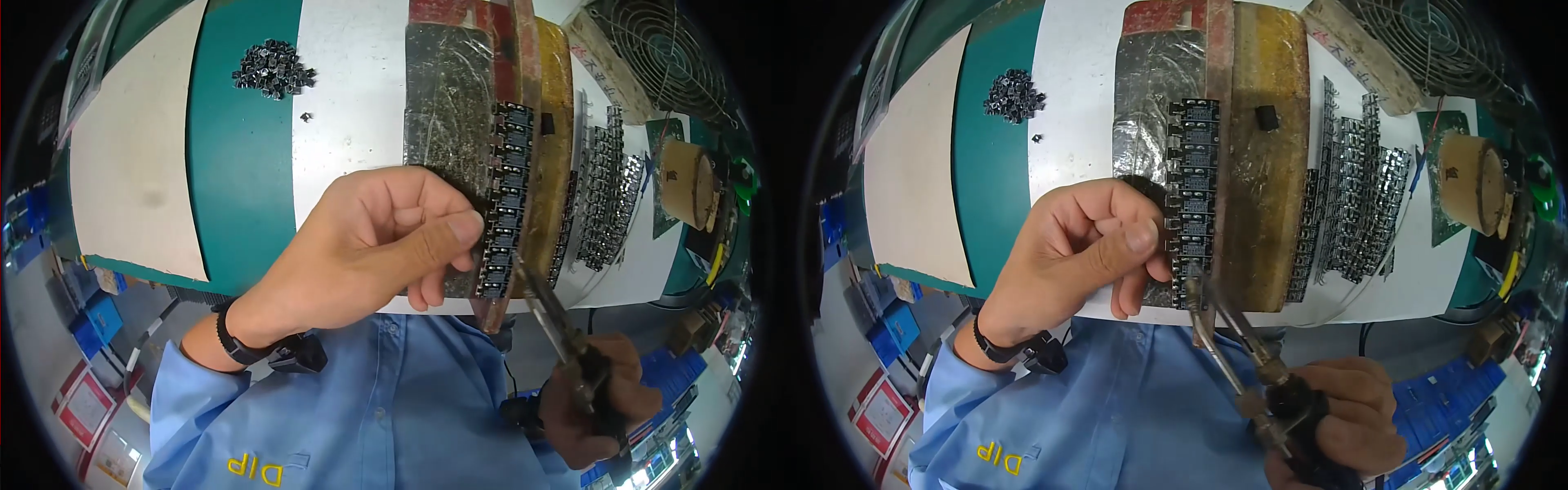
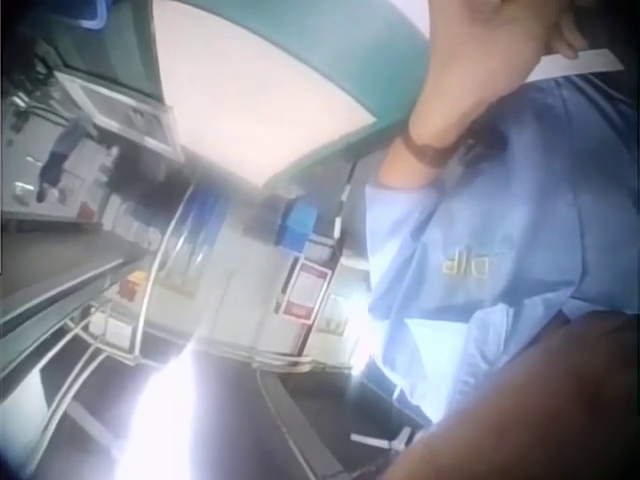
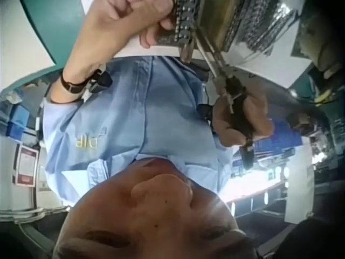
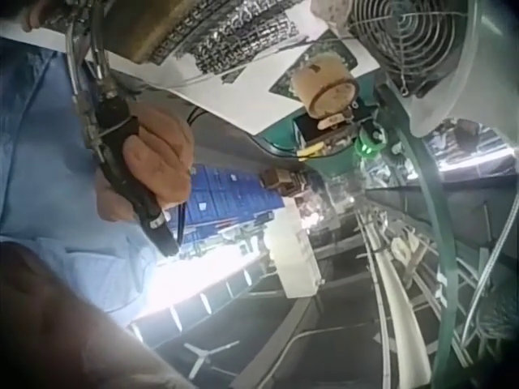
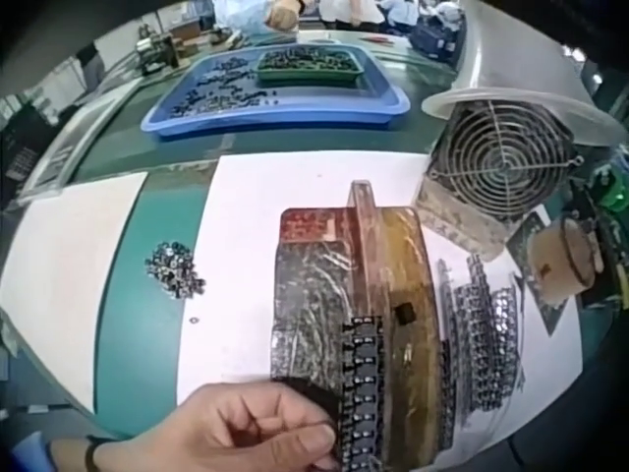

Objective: Soldering small electronic components onto a component strip at a workbench.

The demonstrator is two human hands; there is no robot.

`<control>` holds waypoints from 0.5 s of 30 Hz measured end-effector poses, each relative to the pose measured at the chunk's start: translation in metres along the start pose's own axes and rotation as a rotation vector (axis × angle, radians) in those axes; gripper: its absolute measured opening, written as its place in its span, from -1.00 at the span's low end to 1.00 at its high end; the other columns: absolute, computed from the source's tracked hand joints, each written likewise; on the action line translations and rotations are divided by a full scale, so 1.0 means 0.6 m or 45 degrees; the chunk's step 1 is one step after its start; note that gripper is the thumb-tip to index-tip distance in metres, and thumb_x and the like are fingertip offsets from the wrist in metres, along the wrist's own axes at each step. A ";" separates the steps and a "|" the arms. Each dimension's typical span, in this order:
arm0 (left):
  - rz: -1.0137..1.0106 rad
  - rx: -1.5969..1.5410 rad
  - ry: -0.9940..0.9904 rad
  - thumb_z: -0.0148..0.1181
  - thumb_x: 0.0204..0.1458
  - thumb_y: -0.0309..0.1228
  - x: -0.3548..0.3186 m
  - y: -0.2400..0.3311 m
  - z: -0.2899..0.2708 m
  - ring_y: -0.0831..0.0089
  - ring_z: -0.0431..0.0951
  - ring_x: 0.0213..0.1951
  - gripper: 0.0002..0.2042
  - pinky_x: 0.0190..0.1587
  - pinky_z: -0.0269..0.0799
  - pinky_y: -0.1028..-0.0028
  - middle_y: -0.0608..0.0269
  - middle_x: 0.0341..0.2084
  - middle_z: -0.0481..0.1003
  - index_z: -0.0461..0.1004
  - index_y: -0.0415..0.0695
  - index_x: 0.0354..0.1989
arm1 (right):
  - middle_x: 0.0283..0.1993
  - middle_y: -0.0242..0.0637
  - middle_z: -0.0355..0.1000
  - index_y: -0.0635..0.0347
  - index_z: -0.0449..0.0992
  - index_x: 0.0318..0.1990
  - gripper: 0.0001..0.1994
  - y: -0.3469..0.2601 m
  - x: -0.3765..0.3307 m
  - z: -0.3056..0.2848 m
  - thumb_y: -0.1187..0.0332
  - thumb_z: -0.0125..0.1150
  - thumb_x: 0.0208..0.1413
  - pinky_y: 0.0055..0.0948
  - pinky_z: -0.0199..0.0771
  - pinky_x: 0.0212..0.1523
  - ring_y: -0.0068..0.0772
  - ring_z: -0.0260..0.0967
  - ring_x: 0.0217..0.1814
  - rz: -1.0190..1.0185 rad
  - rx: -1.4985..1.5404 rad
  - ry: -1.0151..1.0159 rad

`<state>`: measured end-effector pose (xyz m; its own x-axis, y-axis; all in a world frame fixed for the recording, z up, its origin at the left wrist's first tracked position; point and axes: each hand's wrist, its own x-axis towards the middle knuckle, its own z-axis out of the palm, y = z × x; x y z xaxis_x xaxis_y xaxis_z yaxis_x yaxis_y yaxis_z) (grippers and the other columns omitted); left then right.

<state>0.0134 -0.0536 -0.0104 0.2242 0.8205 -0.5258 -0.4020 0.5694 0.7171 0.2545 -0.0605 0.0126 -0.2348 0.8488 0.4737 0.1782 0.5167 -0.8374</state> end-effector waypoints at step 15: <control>-0.013 0.049 -0.007 0.06 0.06 -0.50 0.000 -0.002 0.002 0.66 0.42 -0.66 -0.91 -0.63 0.30 0.70 0.21 -0.55 0.48 0.38 -0.29 -0.37 | -0.62 -0.06 0.37 0.25 0.23 -0.22 -0.56 -0.002 0.001 0.009 -0.01 0.03 0.02 -0.47 0.31 -0.53 -0.26 0.34 -0.54 0.154 0.077 -0.166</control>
<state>0.0148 -0.0539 -0.0107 0.2332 0.8151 -0.5303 -0.3650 0.5789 0.7292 0.2492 -0.0609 0.0125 -0.3379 0.8805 0.3326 0.1555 0.4008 -0.9029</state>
